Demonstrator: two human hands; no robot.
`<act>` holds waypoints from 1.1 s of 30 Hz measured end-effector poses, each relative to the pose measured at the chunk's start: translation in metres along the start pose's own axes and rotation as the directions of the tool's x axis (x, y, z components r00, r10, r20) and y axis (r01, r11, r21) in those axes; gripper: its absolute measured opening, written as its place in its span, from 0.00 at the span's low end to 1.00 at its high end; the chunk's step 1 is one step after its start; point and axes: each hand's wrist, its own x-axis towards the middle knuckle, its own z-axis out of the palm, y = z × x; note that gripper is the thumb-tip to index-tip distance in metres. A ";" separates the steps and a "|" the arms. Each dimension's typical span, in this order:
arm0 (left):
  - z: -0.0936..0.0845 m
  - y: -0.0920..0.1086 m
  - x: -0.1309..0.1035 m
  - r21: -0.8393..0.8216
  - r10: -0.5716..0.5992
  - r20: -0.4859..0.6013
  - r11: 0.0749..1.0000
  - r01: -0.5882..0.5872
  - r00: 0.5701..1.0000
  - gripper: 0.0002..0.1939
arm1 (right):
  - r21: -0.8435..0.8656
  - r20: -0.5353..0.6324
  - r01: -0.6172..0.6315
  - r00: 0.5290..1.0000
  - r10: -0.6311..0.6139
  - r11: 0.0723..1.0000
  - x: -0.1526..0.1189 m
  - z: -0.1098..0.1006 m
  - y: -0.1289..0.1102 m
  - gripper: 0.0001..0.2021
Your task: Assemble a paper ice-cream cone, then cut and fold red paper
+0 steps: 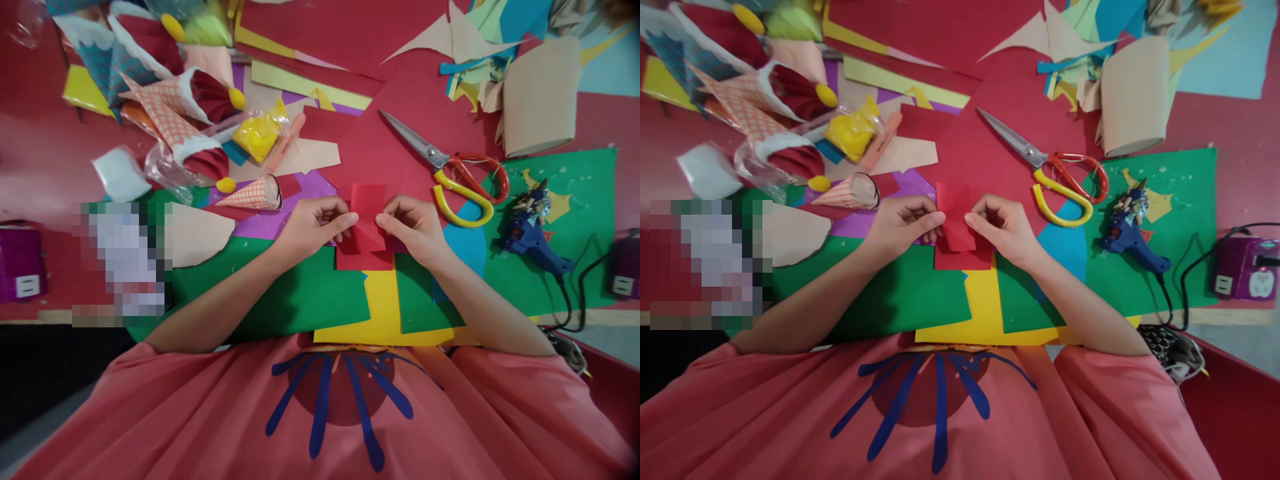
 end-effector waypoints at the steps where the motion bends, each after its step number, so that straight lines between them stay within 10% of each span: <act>1: 0.000 0.000 0.000 0.000 -0.003 -0.005 1.000 0.003 1.000 0.20 | 0.001 0.003 -0.002 1.000 0.002 1.000 0.000 0.000 0.000 0.19; 20: -0.001 -0.004 0.000 0.139 0.093 -0.010 0.986 -0.091 0.996 0.26 | -0.033 0.165 -0.022 0.986 0.027 0.999 -0.001 -0.001 -0.002 0.17; 33: -0.001 -0.006 -0.003 0.316 0.151 0.083 0.933 -0.170 0.985 0.22 | -0.005 0.058 -0.011 0.998 0.012 1.000 -0.001 0.001 -0.001 0.18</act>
